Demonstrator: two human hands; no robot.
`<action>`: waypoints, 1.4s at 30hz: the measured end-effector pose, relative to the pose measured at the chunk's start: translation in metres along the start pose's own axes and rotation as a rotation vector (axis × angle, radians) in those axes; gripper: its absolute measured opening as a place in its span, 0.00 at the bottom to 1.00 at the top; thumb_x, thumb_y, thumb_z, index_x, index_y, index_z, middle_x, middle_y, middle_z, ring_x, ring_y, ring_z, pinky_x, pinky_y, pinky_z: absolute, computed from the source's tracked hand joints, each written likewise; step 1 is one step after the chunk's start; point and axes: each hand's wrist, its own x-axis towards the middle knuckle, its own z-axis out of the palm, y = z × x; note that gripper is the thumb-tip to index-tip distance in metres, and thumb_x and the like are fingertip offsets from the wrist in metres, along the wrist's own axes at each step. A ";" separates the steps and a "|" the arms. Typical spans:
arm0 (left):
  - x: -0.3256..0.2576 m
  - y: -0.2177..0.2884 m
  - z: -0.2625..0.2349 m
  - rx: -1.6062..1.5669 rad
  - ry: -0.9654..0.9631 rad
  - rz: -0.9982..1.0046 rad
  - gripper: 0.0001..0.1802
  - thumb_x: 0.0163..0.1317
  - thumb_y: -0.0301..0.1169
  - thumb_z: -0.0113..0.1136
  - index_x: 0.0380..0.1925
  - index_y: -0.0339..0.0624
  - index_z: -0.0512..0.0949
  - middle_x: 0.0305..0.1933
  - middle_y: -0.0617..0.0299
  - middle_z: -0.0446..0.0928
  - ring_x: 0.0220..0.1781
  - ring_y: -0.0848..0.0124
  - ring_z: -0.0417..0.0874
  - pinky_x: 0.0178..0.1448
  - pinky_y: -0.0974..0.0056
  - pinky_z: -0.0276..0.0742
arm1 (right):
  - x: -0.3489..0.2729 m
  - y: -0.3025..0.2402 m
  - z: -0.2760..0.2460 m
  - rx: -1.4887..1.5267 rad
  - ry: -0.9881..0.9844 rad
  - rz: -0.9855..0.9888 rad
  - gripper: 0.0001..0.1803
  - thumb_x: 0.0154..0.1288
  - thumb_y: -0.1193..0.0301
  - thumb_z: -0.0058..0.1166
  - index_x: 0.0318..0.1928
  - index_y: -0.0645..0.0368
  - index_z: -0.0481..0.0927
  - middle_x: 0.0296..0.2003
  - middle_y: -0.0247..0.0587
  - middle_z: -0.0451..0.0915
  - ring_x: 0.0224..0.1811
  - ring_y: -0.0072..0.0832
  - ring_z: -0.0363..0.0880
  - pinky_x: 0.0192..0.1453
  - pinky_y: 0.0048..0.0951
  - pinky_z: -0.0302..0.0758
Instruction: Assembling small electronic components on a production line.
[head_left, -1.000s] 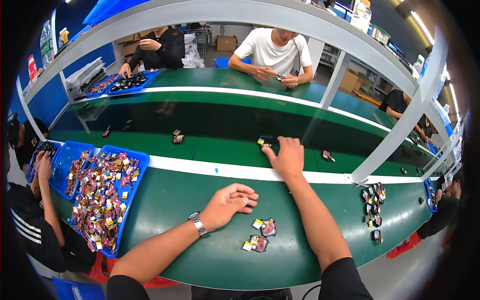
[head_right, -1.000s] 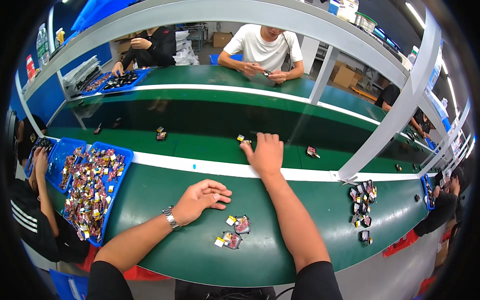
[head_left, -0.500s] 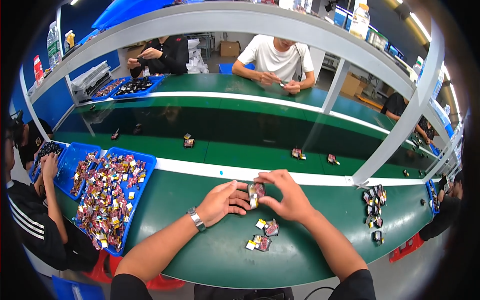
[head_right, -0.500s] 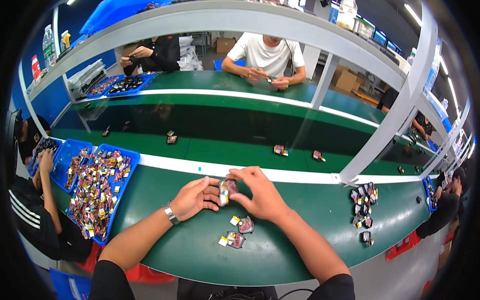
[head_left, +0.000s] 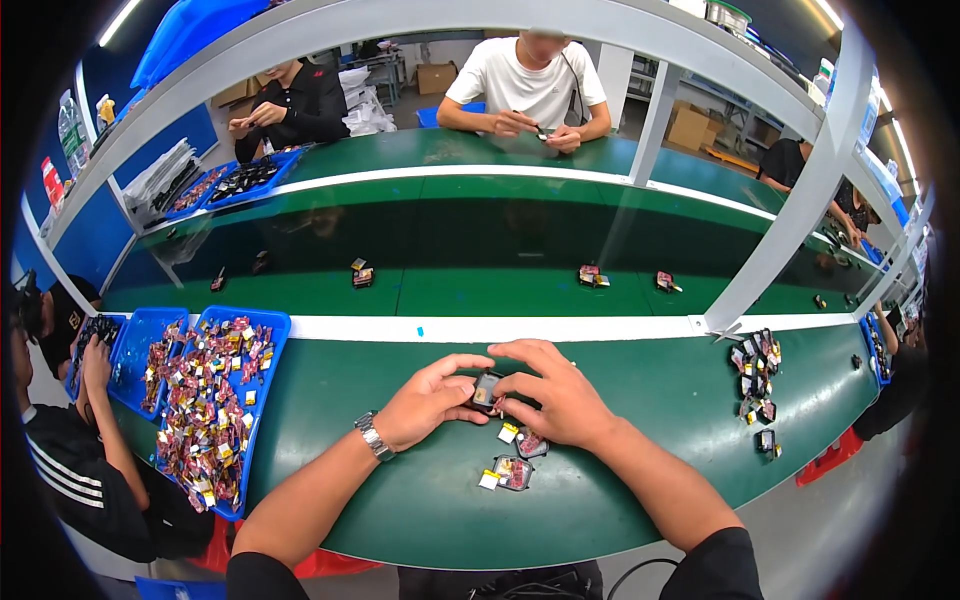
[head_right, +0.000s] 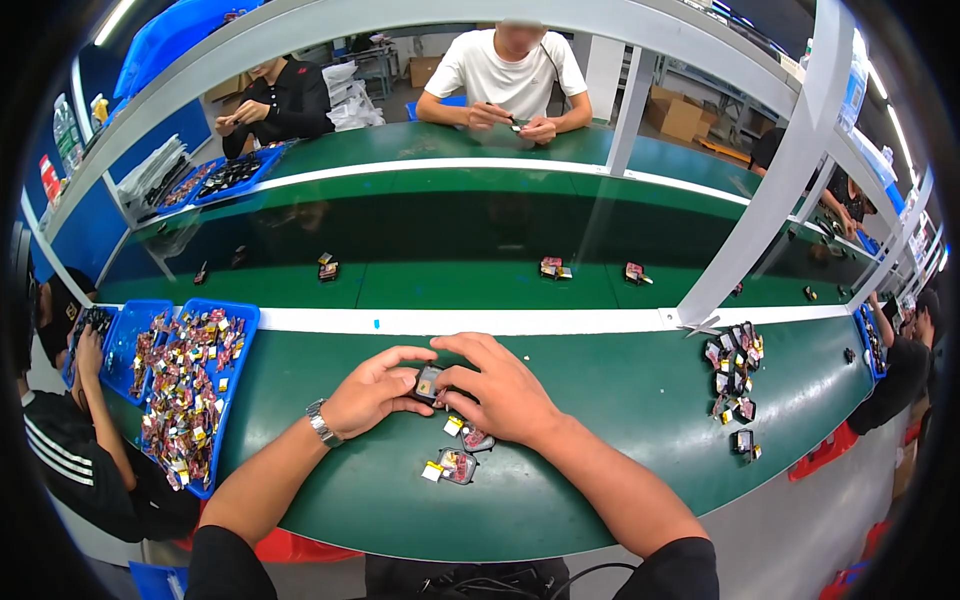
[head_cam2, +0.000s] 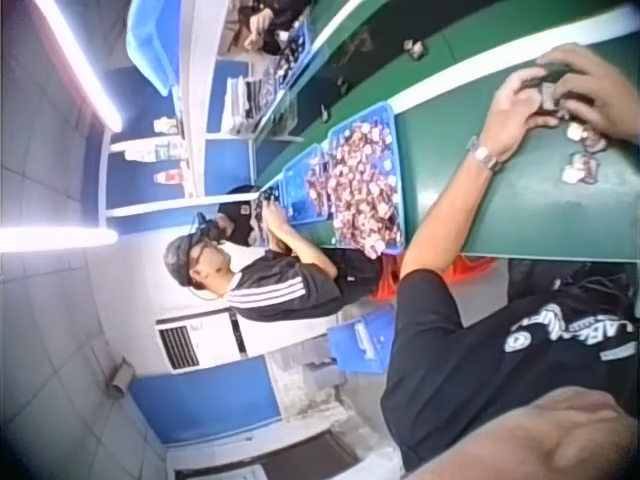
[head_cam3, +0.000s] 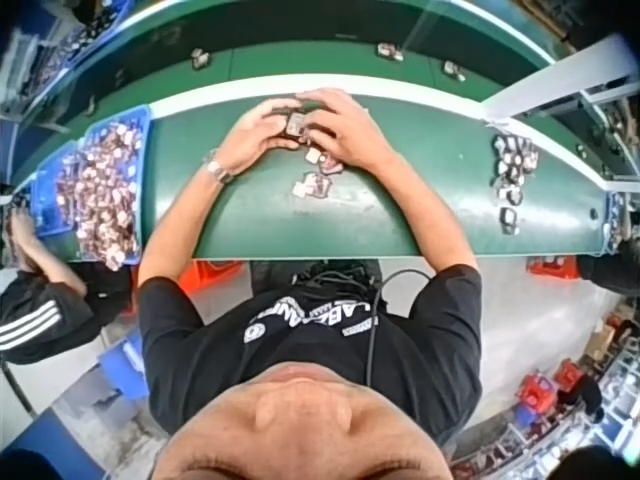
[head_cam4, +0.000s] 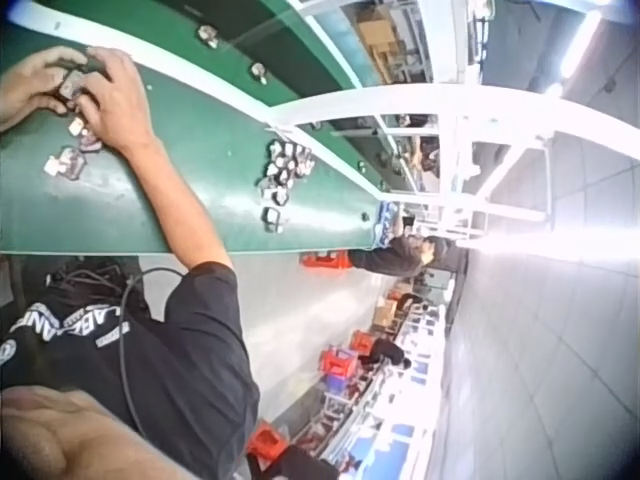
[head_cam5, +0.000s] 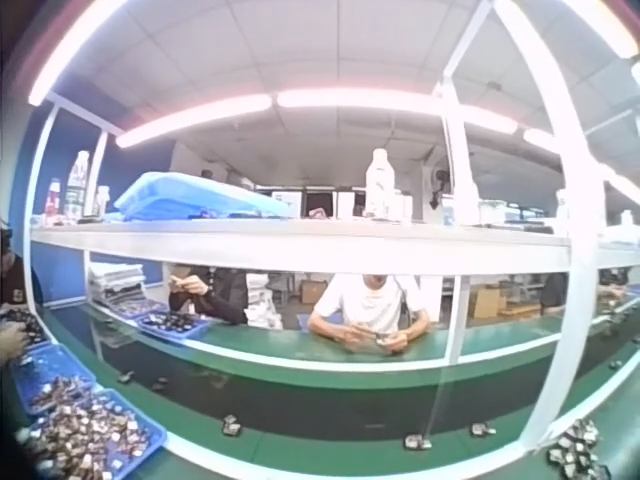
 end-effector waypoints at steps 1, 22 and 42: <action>0.000 -0.001 0.000 0.044 -0.022 -0.004 0.22 0.73 0.26 0.46 0.67 0.39 0.63 0.55 0.51 0.76 0.53 0.66 0.82 0.60 0.60 0.81 | 0.000 0.000 0.001 0.005 0.001 0.005 0.12 0.55 0.73 0.65 0.42 0.54 0.83 0.57 0.42 0.74 0.60 0.42 0.72 0.60 0.40 0.73; -0.002 -0.002 0.001 0.162 -0.084 0.062 0.20 0.71 0.18 0.44 0.62 0.36 0.64 0.58 0.50 0.75 0.61 0.65 0.77 0.65 0.58 0.78 | 0.002 -0.012 0.012 0.171 -0.004 0.139 0.06 0.58 0.73 0.63 0.37 0.58 0.84 0.53 0.42 0.77 0.57 0.42 0.73 0.57 0.39 0.75; -0.003 -0.002 0.005 0.084 0.008 0.073 0.17 0.73 0.23 0.46 0.60 0.39 0.66 0.57 0.52 0.75 0.60 0.64 0.78 0.64 0.56 0.79 | -0.002 -0.017 0.032 0.050 0.237 0.145 0.08 0.57 0.75 0.64 0.38 0.59 0.84 0.51 0.41 0.78 0.55 0.41 0.75 0.51 0.37 0.78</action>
